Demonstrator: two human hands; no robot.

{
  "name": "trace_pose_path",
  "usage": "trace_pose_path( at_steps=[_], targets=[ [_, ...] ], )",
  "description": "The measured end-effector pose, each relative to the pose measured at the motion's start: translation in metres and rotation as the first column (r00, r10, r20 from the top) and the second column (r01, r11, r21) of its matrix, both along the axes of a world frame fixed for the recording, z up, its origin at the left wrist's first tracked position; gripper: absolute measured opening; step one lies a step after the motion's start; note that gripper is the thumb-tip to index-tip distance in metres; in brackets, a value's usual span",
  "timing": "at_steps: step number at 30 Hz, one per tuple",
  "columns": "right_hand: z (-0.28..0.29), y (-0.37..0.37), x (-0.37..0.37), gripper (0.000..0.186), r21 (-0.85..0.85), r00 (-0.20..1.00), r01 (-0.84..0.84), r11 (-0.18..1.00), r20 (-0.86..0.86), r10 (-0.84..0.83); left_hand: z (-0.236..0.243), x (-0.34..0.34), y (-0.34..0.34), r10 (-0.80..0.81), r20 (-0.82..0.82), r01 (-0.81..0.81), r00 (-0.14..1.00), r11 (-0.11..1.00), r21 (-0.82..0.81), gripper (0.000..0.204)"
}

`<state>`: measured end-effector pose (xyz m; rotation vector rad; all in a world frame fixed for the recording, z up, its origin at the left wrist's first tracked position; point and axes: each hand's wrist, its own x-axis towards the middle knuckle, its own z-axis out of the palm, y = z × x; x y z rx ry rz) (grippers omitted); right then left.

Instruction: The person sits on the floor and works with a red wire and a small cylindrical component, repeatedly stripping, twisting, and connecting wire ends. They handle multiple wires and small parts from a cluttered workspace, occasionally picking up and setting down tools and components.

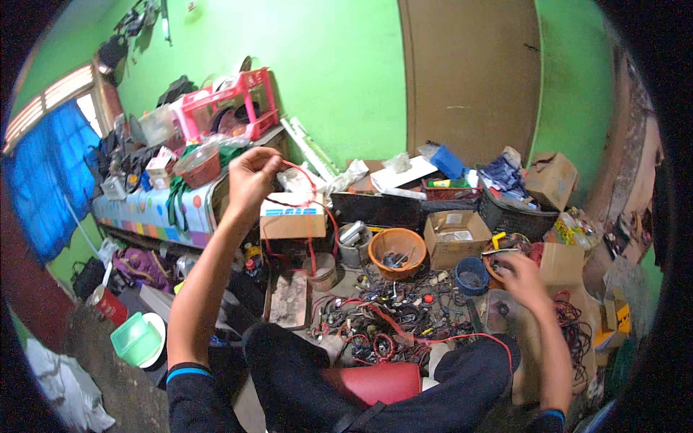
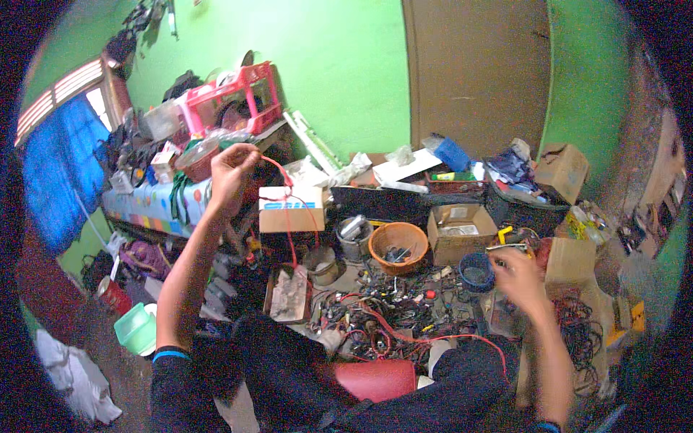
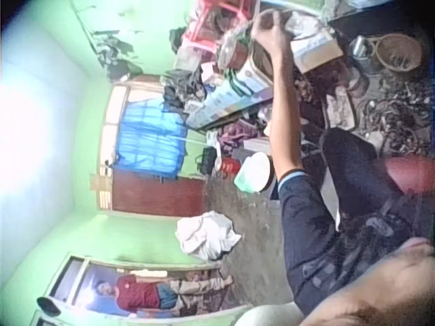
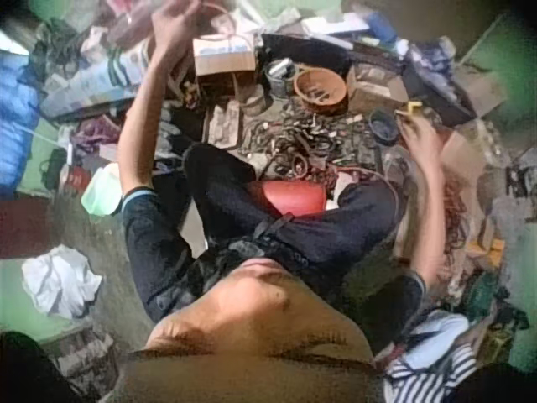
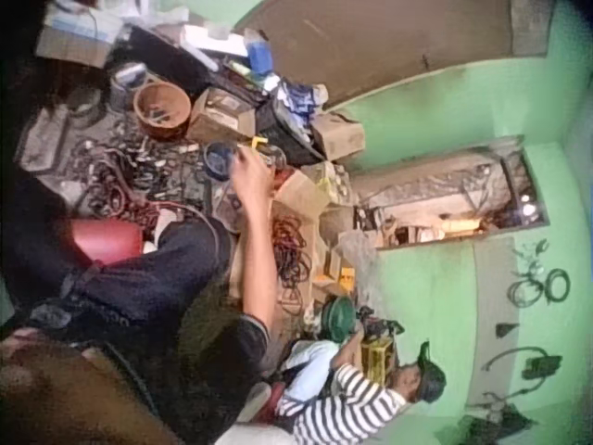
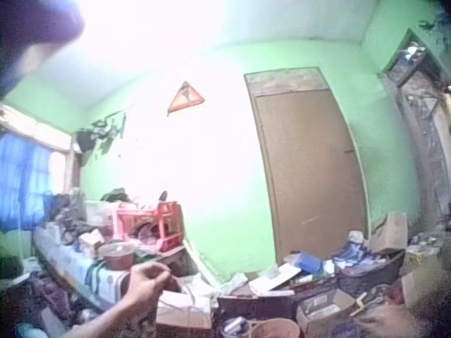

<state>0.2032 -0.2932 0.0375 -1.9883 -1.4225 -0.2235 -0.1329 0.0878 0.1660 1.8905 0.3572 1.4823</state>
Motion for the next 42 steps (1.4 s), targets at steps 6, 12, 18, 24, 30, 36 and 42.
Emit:
trace_pose_path(
  at_steps=[6,12,18,24,30,36,42],
  targets=[
    [0.04,0.153,-0.12,0.031,0.332,0.659,-0.627,0.705,-0.257,0.707,0.007,0.051,-0.088,-0.205,-0.126,0.201,0.971,0.979,-0.046,0.006],
    [0.009,0.137,-0.079,0.02,0.183,0.861,-0.318,0.93,-0.355,0.364,0.01,0.01,-0.052,-0.008,-0.097,0.004,0.995,0.999,-0.035,0.007],
    [-0.082,0.094,0.042,0.021,-0.672,0.923,0.375,0.639,0.332,-0.193,-0.023,0.018,-0.026,0.029,0.064,-0.015,0.998,0.98,-0.2,0.007],
    [-0.033,0.135,-0.065,0.033,-0.005,0.891,-0.311,0.951,-0.35,0.289,-0.07,0.053,-0.069,-0.019,0.044,0.028,0.999,0.978,-0.208,0.015],
    [-0.028,0.15,-0.153,0.028,0.265,0.731,-0.312,0.912,-0.546,0.409,-0.112,0.07,-0.1,-0.216,0.285,0.315,0.934,0.873,-0.372,0.022],
    [-0.026,0.161,-0.142,0.018,0.405,0.863,-0.162,0.9,-0.384,0.328,-0.115,0.065,-0.112,-0.286,0.372,0.418,0.883,0.841,-0.344,0.025],
    [-0.037,0.157,-0.144,0.014,0.399,0.774,-0.265,0.878,-0.455,0.44,-0.128,0.062,-0.109,-0.192,0.2,0.238,0.961,0.942,-0.237,0.023]
  ],
)
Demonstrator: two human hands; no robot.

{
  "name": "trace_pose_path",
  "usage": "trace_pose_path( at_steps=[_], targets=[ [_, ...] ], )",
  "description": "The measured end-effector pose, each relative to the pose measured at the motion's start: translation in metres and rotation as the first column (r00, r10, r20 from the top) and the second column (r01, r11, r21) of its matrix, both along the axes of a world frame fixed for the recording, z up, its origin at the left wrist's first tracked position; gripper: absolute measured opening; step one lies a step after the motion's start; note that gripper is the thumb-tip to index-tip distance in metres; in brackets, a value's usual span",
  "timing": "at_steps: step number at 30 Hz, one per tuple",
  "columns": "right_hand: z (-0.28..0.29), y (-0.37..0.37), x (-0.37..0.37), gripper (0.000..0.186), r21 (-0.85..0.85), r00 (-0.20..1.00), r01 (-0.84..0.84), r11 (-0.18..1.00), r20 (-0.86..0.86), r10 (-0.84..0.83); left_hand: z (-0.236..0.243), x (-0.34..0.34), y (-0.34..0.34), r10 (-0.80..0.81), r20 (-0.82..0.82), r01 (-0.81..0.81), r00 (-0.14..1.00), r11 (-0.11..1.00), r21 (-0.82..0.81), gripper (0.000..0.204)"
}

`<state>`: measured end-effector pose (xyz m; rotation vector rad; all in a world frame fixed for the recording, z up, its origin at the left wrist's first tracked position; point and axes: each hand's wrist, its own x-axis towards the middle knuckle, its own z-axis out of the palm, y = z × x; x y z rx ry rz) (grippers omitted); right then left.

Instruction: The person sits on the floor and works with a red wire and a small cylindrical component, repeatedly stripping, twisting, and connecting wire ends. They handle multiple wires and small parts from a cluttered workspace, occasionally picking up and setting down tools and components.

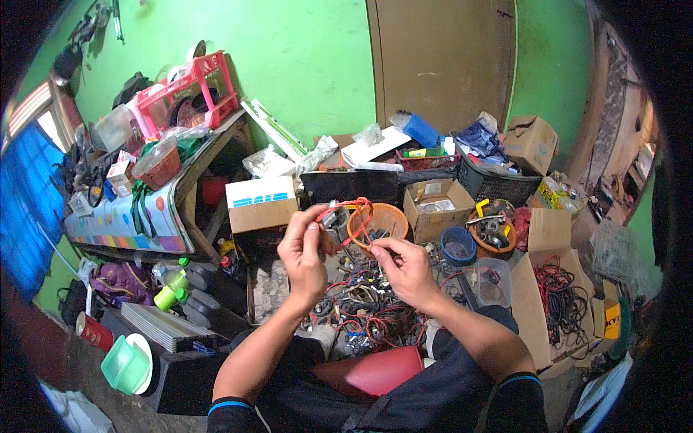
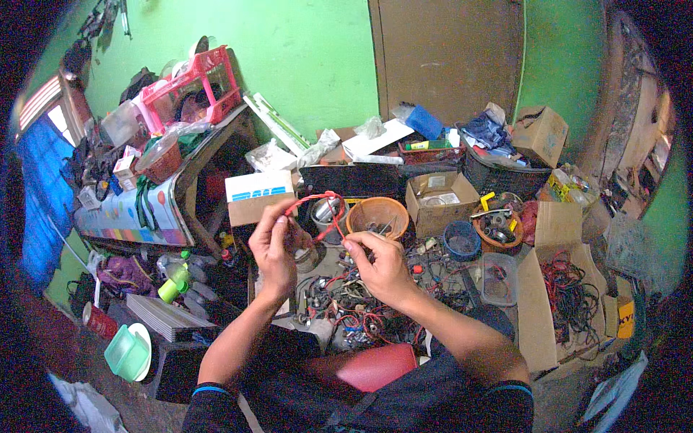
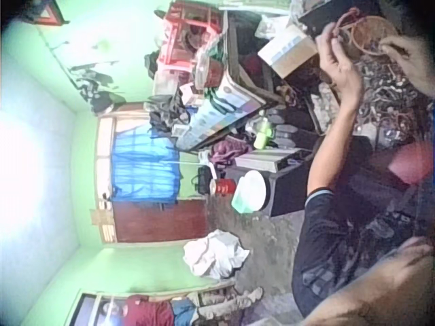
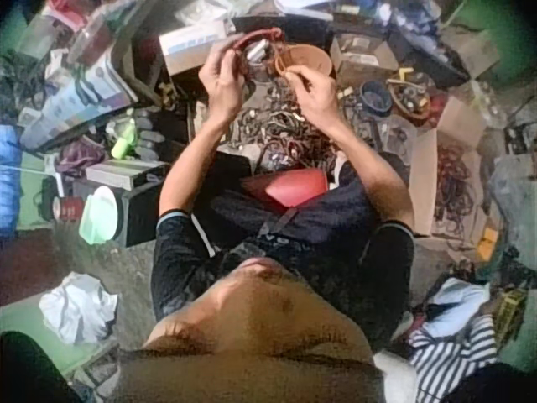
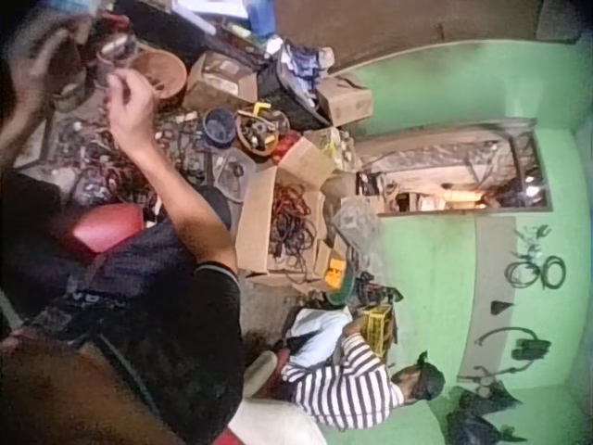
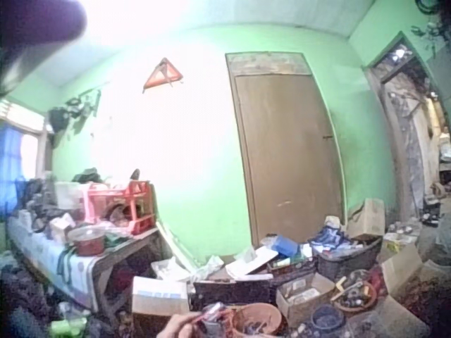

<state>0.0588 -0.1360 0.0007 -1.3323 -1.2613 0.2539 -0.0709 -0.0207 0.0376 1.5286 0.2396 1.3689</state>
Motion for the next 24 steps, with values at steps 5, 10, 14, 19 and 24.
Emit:
trace_pose_path(
  at_steps=[5,10,14,19,24],
  targets=[
    [0.008,0.001,-0.006,0.027,0.128,0.984,0.045,0.991,-0.176,-0.022,-0.009,0.005,-0.022,-0.048,-0.121,0.051,0.992,0.999,0.02,0.018],
    [0.026,-0.012,0.005,0.042,0.11,0.978,0.172,0.979,0.102,-0.183,-0.005,0.007,-0.031,0.064,-0.245,0.022,0.967,0.943,0.331,0.013],
    [0.025,-0.013,0.029,0.022,0.112,0.966,-0.03,0.993,0.258,0.0,-0.004,0.006,-0.022,0.019,-0.293,0.063,0.956,0.961,0.267,0.013],
    [0.031,-0.02,0.031,0.018,-0.048,0.913,-0.32,0.946,-0.283,0.295,0.003,0.004,-0.011,0.102,-0.33,0.038,0.939,0.918,0.394,0.012],
    [0.03,-0.019,0.026,0.026,0.015,0.604,-0.326,0.945,-0.766,0.221,0.002,0.006,-0.012,-0.027,-0.423,0.181,0.906,0.927,0.327,0.014]
  ],
)
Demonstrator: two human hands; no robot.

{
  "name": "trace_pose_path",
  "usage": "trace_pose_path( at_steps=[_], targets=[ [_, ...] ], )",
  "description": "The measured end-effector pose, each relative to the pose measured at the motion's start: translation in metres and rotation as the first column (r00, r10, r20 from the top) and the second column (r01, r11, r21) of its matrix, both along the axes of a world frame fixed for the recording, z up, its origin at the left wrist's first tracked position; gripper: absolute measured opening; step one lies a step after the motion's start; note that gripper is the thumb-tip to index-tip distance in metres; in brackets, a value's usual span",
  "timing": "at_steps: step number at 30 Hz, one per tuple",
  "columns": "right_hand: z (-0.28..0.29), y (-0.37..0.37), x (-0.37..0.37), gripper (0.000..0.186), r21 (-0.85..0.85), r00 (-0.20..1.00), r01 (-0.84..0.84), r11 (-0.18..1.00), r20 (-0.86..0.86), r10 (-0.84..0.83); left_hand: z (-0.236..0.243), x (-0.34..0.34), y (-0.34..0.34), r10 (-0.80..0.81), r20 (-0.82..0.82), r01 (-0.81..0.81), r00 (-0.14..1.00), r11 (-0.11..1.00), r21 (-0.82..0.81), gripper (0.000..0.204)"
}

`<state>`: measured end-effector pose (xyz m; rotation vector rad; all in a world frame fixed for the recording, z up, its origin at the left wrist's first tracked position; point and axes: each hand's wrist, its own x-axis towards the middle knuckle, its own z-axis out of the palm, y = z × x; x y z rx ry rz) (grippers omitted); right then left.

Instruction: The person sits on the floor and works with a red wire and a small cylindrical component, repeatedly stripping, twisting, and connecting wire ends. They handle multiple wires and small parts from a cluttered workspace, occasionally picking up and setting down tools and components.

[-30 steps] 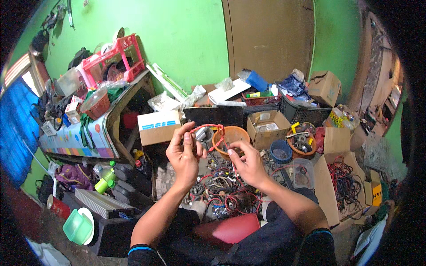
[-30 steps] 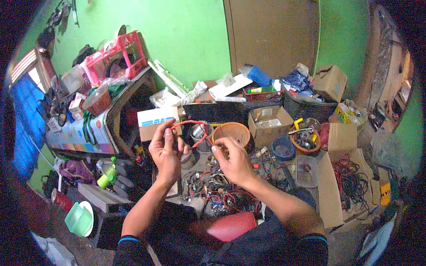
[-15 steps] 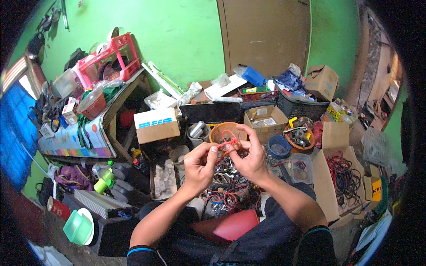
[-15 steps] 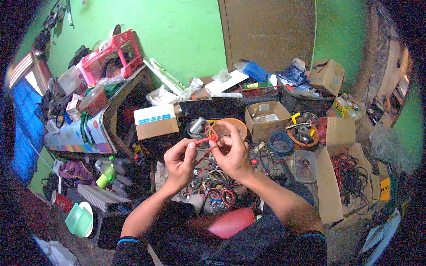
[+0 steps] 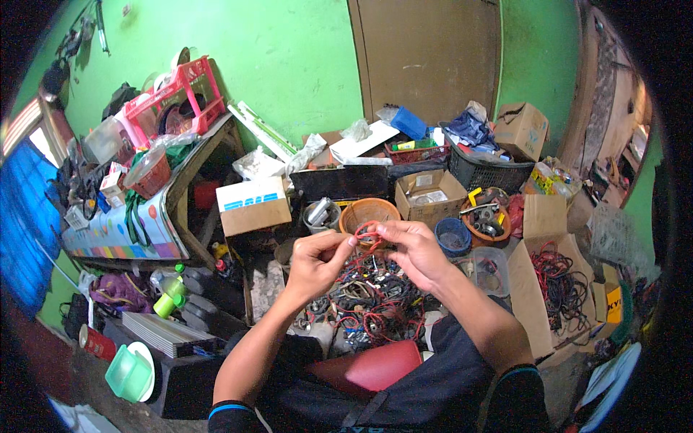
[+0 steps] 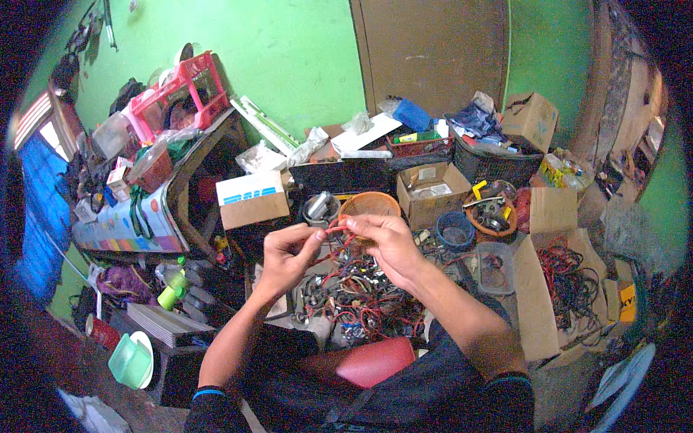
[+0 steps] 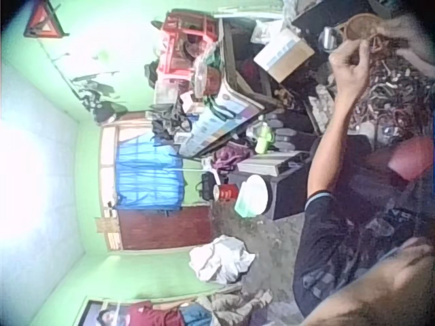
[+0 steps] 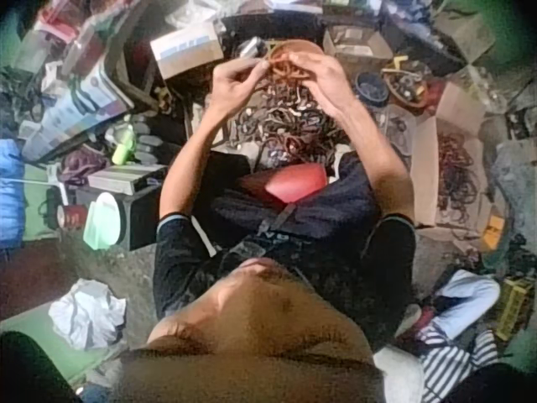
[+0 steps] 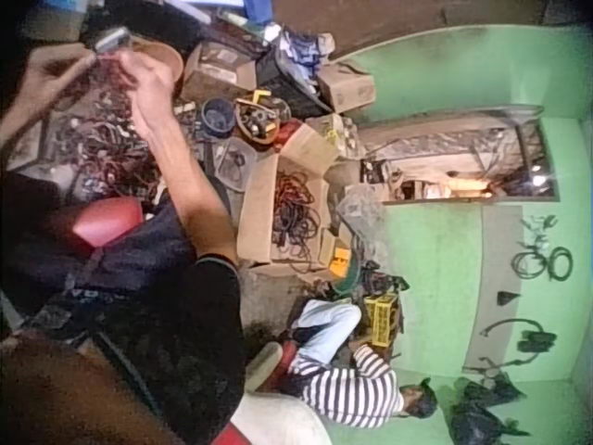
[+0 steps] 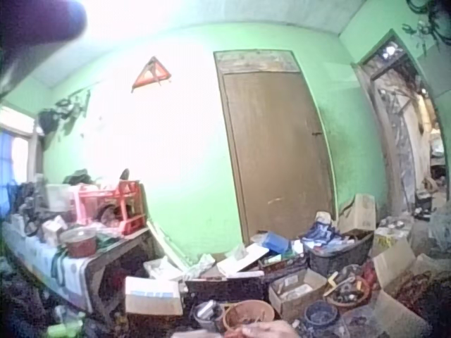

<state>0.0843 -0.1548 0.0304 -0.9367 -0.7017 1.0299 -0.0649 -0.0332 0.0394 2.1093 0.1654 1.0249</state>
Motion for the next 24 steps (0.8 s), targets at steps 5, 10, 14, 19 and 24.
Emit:
trace_pose_path(
  at_steps=[5,10,14,19,24],
  targets=[
    [0.021,-0.01,0.044,0.015,0.298,0.884,0.196,0.934,-0.465,-0.037,-0.009,-0.002,0.016,0.01,-0.147,-0.04,0.989,0.979,-0.202,0.023],
    [0.04,-0.086,0.145,0.035,0.636,0.864,0.318,0.703,-0.499,0.061,0.002,-0.016,0.073,0.086,-0.212,-0.142,0.974,0.954,-0.263,0.024],
    [0.02,-0.216,0.27,0.049,0.566,0.764,0.572,0.594,-0.631,-0.134,-0.01,-0.05,0.132,0.345,-0.184,-0.382,0.921,0.891,-0.244,0.025],
    [-0.005,-0.361,0.374,0.031,0.288,0.685,0.714,0.638,-0.471,-0.555,-0.045,-0.101,0.205,0.637,-0.105,-0.619,0.763,0.768,0.164,0.024],
    [-0.042,-0.475,0.438,0.021,-0.004,0.224,0.974,0.228,-0.164,-0.961,-0.052,-0.165,0.232,0.926,-0.043,-0.927,0.375,0.374,-0.027,0.023]
  ],
)
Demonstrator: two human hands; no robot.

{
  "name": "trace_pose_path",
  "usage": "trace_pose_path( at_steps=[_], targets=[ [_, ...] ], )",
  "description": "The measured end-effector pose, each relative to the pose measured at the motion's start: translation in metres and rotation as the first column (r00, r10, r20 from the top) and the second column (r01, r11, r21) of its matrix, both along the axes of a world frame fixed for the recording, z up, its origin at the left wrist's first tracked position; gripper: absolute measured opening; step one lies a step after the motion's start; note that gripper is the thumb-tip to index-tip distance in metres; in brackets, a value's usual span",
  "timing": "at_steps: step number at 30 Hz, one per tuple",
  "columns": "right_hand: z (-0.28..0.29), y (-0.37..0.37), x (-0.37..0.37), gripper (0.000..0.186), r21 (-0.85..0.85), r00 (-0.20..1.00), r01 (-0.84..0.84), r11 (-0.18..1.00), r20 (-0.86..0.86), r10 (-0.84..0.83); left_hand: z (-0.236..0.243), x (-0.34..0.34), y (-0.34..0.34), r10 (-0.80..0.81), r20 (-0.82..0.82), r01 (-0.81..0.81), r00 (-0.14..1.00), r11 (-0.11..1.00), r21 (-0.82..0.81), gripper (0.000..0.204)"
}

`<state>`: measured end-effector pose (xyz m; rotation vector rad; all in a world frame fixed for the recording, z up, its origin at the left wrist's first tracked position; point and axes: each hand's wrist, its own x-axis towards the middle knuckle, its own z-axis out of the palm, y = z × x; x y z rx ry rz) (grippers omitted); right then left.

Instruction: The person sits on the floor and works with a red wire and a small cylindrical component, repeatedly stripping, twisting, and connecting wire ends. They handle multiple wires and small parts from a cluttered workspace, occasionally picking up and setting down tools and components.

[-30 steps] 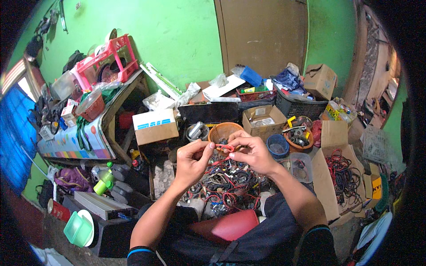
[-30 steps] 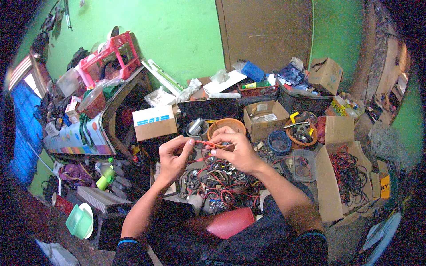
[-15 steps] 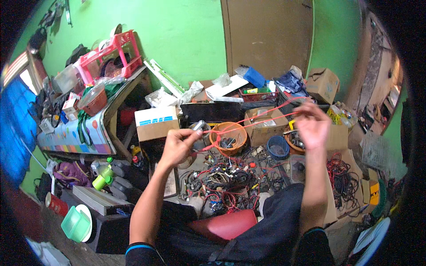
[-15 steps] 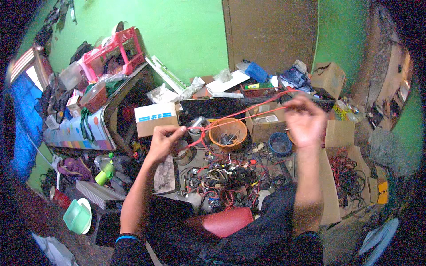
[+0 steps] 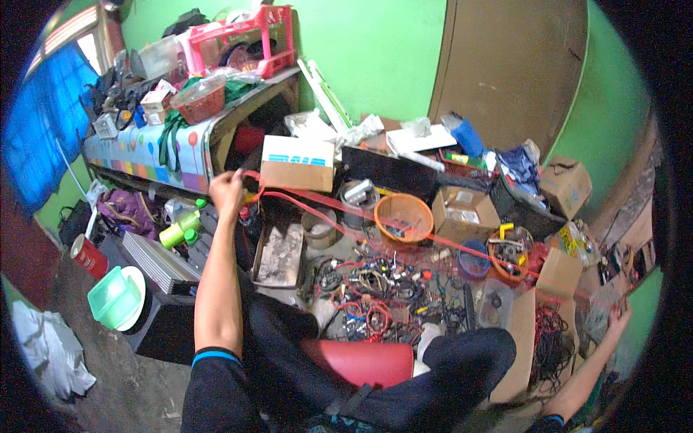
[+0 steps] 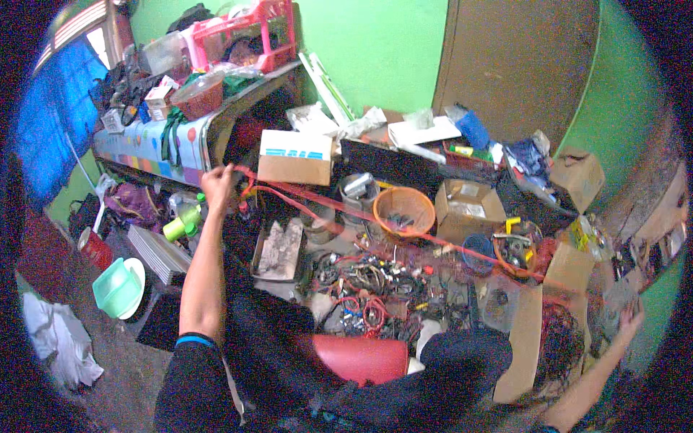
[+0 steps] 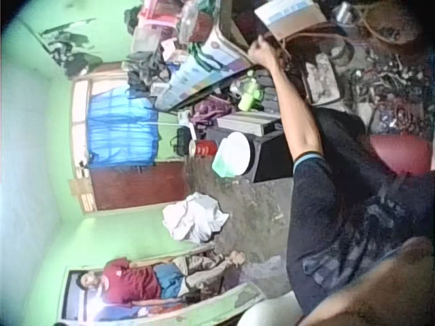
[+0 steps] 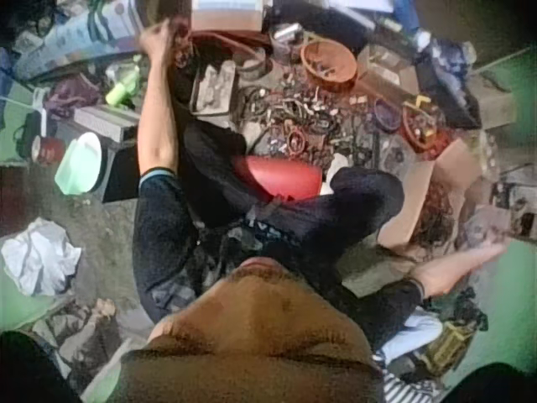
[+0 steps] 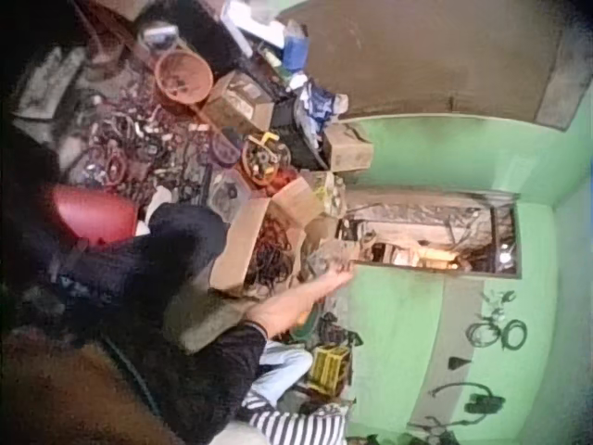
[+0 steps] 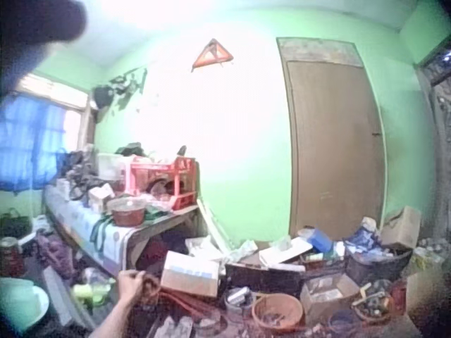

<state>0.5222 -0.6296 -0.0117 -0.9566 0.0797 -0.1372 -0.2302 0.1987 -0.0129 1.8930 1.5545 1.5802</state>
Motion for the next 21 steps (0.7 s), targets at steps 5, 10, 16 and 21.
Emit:
trace_pose_path(
  at_steps=[5,10,16,21],
  targets=[
    [0.006,-0.034,0.022,0.029,-0.802,0.993,0.096,0.589,0.037,-0.111,-0.042,0.004,0.013,0.001,0.314,0.029,0.949,0.996,-0.089,0.03],
    [-0.003,0.283,-0.178,0.032,-0.784,0.75,0.536,-0.313,0.272,0.603,0.039,0.069,-0.061,-0.468,0.355,0.461,0.809,0.88,0.11,0.022],
    [0.048,0.491,-0.387,0.048,-0.95,0.102,0.049,0.309,0.312,0.944,0.053,0.132,-0.143,-0.772,0.347,0.815,0.533,0.578,0.035,0.018],
    [0.009,0.532,-0.439,0.047,-0.957,-0.2,-0.269,0.11,0.167,0.965,0.059,0.155,-0.186,-0.809,0.399,0.896,0.431,0.438,-0.08,0.015]
  ],
)
